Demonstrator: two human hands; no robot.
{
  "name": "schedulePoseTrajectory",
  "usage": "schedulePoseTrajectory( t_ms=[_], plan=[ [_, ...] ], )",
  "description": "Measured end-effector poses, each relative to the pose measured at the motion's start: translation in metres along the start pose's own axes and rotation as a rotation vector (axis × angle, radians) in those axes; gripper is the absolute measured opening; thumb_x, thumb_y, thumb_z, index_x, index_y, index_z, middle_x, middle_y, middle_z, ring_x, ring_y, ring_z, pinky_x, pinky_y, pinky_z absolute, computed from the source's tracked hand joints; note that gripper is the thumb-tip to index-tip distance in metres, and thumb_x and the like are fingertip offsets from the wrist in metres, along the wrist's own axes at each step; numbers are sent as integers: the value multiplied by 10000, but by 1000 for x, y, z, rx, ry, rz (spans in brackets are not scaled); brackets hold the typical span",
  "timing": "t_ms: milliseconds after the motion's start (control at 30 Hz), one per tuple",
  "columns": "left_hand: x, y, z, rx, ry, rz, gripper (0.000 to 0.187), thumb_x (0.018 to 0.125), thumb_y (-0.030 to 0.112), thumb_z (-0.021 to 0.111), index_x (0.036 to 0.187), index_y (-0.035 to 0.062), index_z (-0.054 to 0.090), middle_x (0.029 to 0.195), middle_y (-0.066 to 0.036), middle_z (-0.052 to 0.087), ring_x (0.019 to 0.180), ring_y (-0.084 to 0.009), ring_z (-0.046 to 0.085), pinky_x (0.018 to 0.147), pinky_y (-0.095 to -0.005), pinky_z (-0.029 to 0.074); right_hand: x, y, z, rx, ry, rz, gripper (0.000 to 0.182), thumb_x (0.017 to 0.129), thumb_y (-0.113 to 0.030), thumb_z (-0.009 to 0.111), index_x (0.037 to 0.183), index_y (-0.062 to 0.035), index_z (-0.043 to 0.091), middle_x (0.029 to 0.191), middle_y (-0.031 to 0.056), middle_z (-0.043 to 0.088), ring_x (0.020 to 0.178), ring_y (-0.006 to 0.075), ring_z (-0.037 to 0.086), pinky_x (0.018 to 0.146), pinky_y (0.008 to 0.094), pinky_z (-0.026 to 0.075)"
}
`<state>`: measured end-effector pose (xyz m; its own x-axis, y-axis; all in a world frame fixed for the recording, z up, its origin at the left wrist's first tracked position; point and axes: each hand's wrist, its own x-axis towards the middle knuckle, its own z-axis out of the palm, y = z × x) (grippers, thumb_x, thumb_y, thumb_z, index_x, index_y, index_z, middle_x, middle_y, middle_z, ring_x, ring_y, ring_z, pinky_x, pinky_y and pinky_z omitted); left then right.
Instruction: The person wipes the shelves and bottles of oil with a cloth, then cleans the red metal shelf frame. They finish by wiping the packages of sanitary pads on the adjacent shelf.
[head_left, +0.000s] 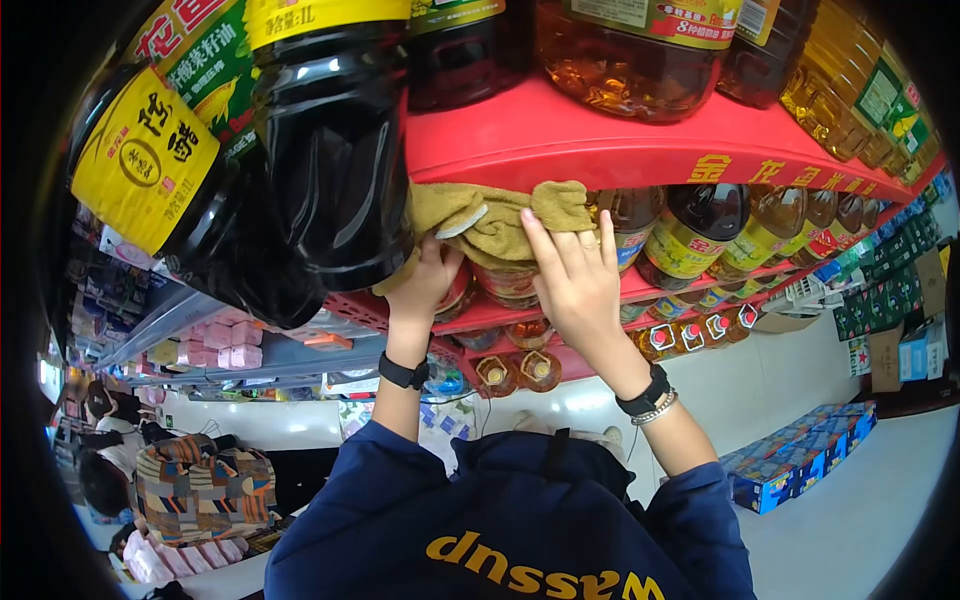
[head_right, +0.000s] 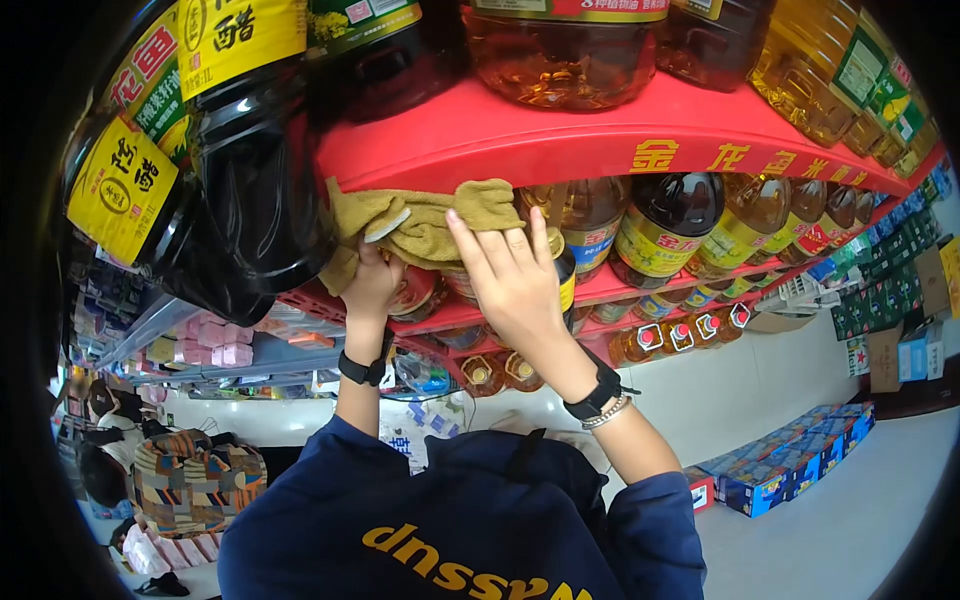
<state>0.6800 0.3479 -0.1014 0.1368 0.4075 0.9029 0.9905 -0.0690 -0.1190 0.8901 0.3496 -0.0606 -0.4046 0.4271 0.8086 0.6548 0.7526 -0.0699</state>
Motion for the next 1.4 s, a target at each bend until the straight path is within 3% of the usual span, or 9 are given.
schedulePoseTrajectory(
  t_ms=[167,433,600,733,933,1133,1200,1267,1400],
  plan=[
    [-21,-2,-22,118,-201,-25,307,657,247,644,884,44,611,990,-148,591,918,-344,550,843,-441,399,-21,-15,0,305,3,115,613,633,24,532,1236,17,423,902,133,473,860,293,498,941,470,351],
    [-83,5,-63,-189,-293,-119,488,706,144,578,1139,-60,481,984,-228,566,925,-401,530,877,-442,367,-88,-95,35,582,-144,439,635,657,75,482,1278,-7,378,1107,203,470,984,355,484,877,382,379],
    [-111,4,-80,-353,-475,-764,471,787,167,548,1197,-28,421,935,-223,585,874,-387,556,784,-423,429,-99,-136,60,706,-144,465,614,689,46,485,1283,30,332,1110,238,438,972,389,470,828,425,388],
    [-74,-24,-65,-348,-153,-524,524,818,186,508,1251,-56,338,1037,-276,523,927,-416,511,822,-425,390,-43,-124,74,590,46,362,588,724,-10,509,1269,92,311,1183,274,397,1025,436,430,886,457,356],
    [-46,-30,-12,-269,-126,-719,588,806,247,559,1229,-82,320,1169,-311,430,1091,-428,413,926,-426,308,45,-115,122,723,97,441,263,739,-148,536,953,4,552,940,196,554,870,400,500,758,473,382],
    [-98,-34,16,-222,-78,-811,776,767,383,592,1280,-69,224,1194,-293,392,1090,-415,382,904,-431,297,27,-120,149,588,403,402,283,756,-144,493,996,-28,589,985,181,584,906,386,531,799,460,398],
    [-114,-32,23,-251,-17,-805,774,769,378,598,1275,-69,219,1260,-277,341,1152,-392,351,952,-420,267,7,-119,158,627,324,409,317,759,-140,491,1038,-13,570,1063,210,552,984,407,496,855,467,371],
    [-117,-25,18,-393,-8,-802,784,764,373,611,1277,-66,213,1280,-264,325,1173,-369,343,977,-409,246,-11,-117,169,555,218,330,542,838,-193,337,1287,100,261,1247,312,326,1132,464,314,986,496,187],
    [-160,-21,24,-411,-94,-846,663,775,343,606,1193,-77,308,1136,-294,443,1054,-406,438,875,-444,342,-53,-128,192,589,114,486,574,825,-105,394,1307,114,171,1254,328,284,1159,474,289,974,473,245]
  ],
)
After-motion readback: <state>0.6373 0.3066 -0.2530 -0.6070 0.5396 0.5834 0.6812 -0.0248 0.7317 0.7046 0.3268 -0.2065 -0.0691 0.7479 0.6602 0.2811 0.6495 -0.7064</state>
